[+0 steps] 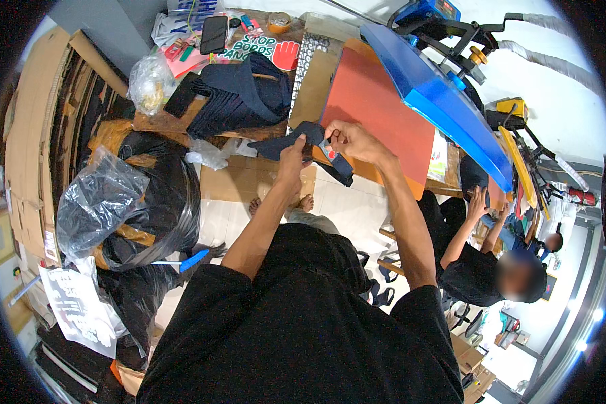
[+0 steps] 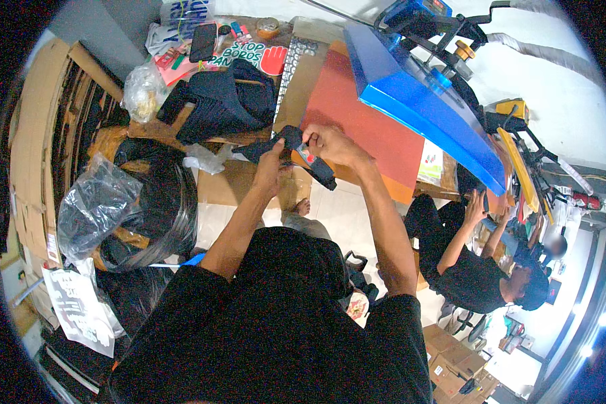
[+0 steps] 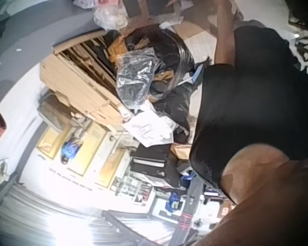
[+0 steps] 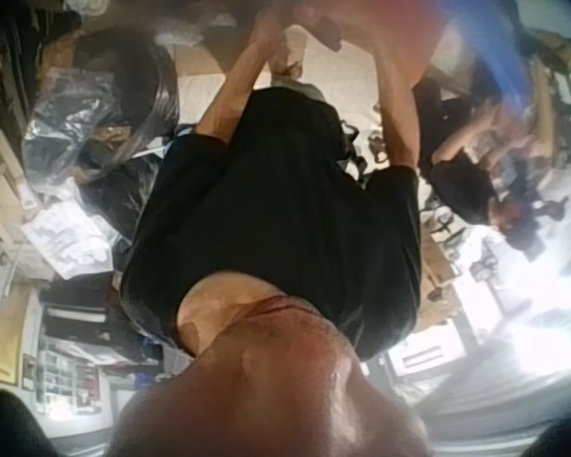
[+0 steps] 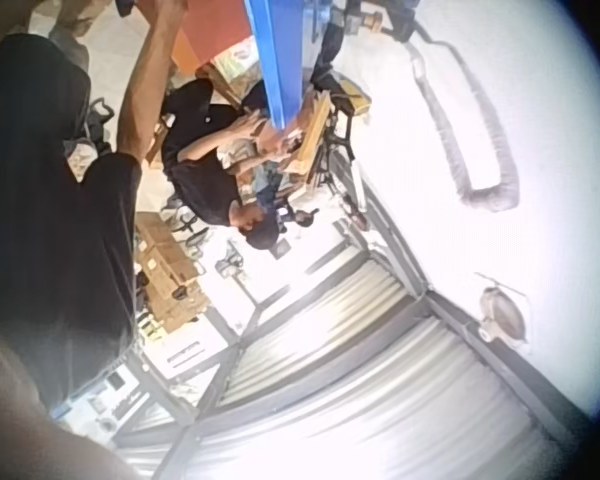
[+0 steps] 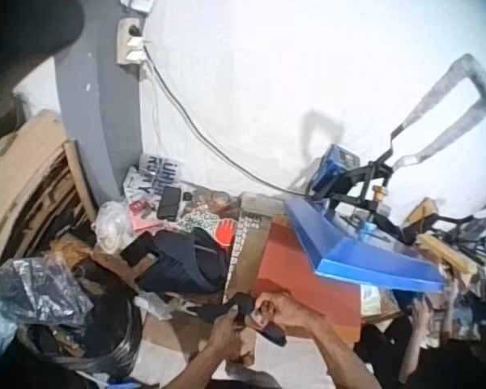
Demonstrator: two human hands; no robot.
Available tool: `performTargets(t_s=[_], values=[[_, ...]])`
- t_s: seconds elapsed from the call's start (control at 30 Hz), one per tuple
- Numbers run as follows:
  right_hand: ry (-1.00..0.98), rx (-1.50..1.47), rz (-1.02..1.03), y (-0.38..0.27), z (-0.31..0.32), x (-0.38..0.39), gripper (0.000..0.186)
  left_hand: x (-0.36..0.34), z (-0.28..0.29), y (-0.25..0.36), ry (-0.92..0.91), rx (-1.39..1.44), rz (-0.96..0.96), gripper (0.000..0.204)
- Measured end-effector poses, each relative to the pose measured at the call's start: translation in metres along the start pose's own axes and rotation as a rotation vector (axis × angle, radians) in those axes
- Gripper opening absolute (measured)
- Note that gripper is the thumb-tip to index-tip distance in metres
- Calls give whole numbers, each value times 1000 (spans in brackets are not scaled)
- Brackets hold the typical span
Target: The person prepares hats for printing by arranging them on a table, applying patches or designs by hand, and then placing the hats into a heat-press machine to secure the design.
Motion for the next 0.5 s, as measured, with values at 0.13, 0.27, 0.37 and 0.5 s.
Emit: performTargets(t_s=[0.13,0.27,0.37,0.5], values=[[-2,-7,-24,-3,2,0,13,5,-2,1,0,24,-6,39],[40,36,34,-4,-4,8,14,2,-2,0,-13,52,-7,39],[139,34,30,-13,-6,9,11,0,-1,-2,-18,45,-16,39],[67,3,-19,-8,-1,5,9,1,-1,-1,-1,1,-10,38]])
Point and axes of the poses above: each hand's wrist, its own x-axis away from the middle knuckle, its own z-axis out of the back of the hand, y = z × x, the point moved 5 cm from there along -x, towards the middle knuckle, and after that the axes turned 15 degrees about z, right-handed, at the moved point
